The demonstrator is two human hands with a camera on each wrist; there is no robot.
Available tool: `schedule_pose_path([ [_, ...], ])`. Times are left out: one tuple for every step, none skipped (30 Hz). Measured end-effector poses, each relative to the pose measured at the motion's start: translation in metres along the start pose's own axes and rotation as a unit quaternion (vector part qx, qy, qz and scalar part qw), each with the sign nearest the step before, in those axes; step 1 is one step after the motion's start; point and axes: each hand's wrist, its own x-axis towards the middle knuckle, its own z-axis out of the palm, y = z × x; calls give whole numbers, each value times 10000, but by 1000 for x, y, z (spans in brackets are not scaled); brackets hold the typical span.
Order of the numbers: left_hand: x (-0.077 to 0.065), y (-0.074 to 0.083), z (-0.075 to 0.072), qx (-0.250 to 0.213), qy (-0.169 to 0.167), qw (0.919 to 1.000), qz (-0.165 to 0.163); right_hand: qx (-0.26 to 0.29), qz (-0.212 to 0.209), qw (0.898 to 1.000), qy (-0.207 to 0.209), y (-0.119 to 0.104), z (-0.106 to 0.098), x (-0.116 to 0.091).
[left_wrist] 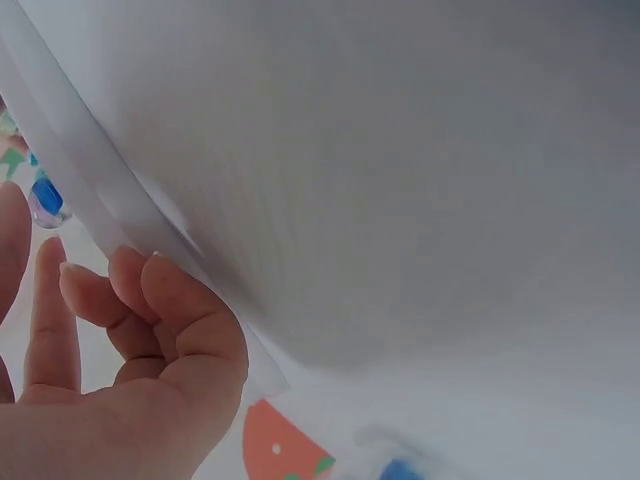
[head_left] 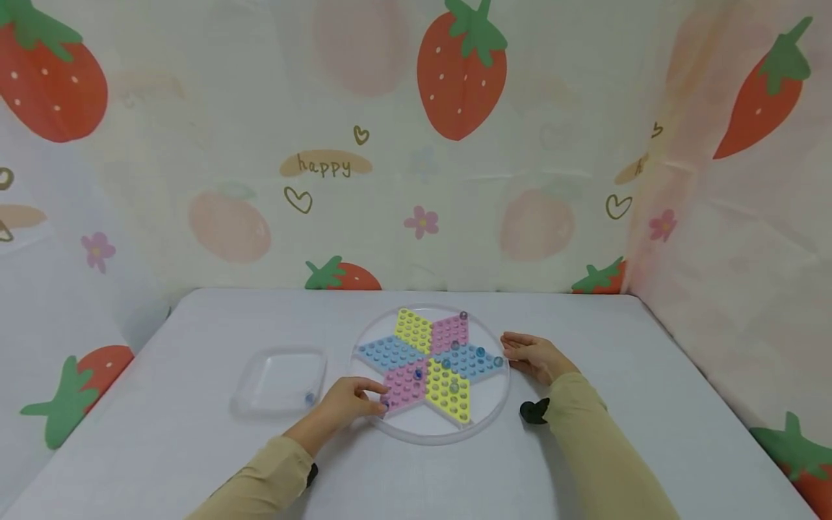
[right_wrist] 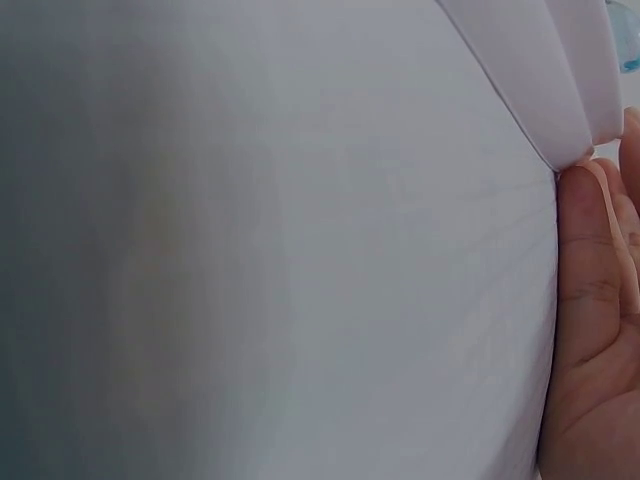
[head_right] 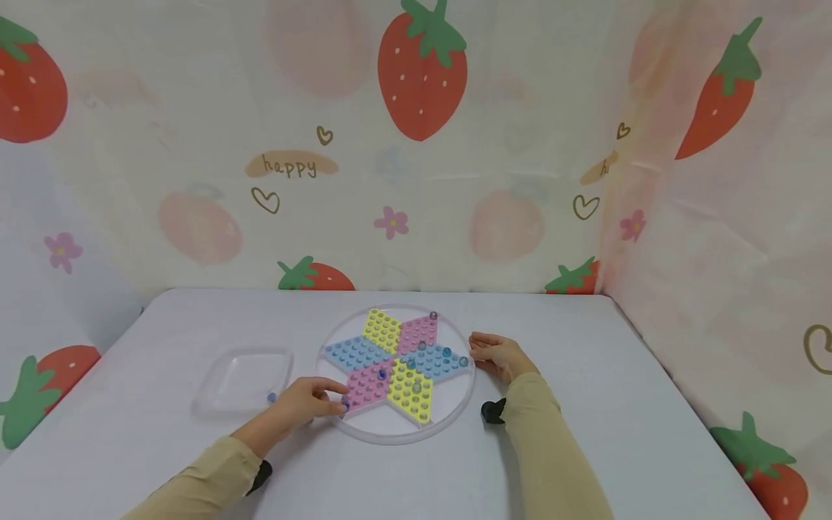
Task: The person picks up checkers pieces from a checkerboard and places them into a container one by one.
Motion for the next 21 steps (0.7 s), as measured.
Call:
schedule_pose_path([
  [0,0,1,81,7,10000,-19,-5,5,10000,-20,0,0,1],
  [1,0,1,147,15,9999,-29,-2,18,10000,-8,0,-1,1],
  [1,0,2,209,19,9998,-29,-7,29,10000,1,0,-1,2],
  [1,1,2,256,27,9997,-32,-17,43,10000,18,0,-1,2],
  [1,1,3,305,39,9995,-24,-26,50,10000,16,0,-1,2],
  [1,1,3,340,48,9994,-17,-25,58,10000,42,0,-1,2],
  [1,2,3,371,52,9993,-9,-37,54,10000,15,0,-1,2],
  [1,2,3,395,55,9992,-3,-48,54,10000,21,0,-1,1],
  [1,3,3,430,61,9991,11,-59,46,10000,0,0,0,1],
  [1,3,3,451,68,9990,10,-66,39,10000,4,0,0,0],
  [1,2,4,481,72,9988,13,-77,24,10000,-20,-1,0,0],
  [1,2,4,504,74,9987,17,-86,12,10000,-35,-1,0,0],
  [2,2,4,525,72,9986,28,-82,-4,9999,-59,-1,1,-1],
  [2,2,4,531,70,9986,36,-77,-9,10000,-46,-1,0,-1],
  [3,2,5,527,69,9986,44,-62,-18,10000,-40,-1,0,0],
  [3,1,5,520,71,9986,39,-37,-22,10000,-13,-1,0,0],
  [4,1,5,510,72,9987,40,-31,-26,10000,-28,-1,0,0],
  [4,1,5,513,70,9986,47,-23,-20,10000,-3,-1,0,0],
  [4,1,5,493,73,9988,28,-23,-15,10000,-7,0,0,0],
  [4,1,5,490,78,9988,13,-33,-5,10000,4,0,0,0],
  [4,1,4,467,86,9989,-25,-28,5,10000,33,0,0,1],
])
